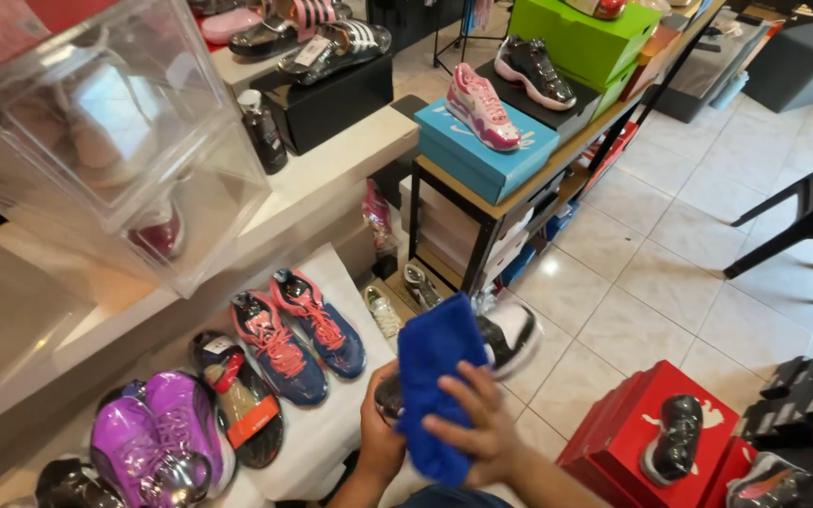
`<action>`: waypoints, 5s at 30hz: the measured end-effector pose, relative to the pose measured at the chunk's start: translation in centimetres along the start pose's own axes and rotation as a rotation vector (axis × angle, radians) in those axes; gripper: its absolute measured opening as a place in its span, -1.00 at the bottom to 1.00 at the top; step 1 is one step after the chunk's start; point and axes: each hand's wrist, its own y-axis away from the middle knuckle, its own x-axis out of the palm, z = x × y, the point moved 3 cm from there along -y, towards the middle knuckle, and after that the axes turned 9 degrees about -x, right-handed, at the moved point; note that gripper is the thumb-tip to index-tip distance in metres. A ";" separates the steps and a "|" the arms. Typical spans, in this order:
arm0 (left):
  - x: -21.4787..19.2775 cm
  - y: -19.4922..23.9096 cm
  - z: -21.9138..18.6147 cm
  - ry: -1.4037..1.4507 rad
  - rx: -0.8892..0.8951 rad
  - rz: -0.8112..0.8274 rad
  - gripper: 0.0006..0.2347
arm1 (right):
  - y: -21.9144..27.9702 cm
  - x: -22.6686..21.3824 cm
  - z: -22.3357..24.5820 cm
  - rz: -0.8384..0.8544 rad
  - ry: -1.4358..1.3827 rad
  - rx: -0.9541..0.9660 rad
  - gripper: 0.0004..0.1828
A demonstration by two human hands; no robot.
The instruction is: Cleaning and organizing shoeboxes and shoes using a cloth
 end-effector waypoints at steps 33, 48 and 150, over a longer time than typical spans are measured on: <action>-6.5 0.7 -9.1 -0.301 0.204 0.110 -0.31 | 1.5 4.3 -4.9 -0.347 -0.305 0.802 -0.38; -1.9 -3.8 -4.4 0.194 -0.358 0.040 -0.08 | -4.2 4.3 -0.1 -1.119 -1.287 1.647 -0.38; -1.0 -2.2 -5.8 -0.203 -0.120 0.497 -0.12 | -1.6 5.6 3.8 -1.448 -0.796 1.596 -0.40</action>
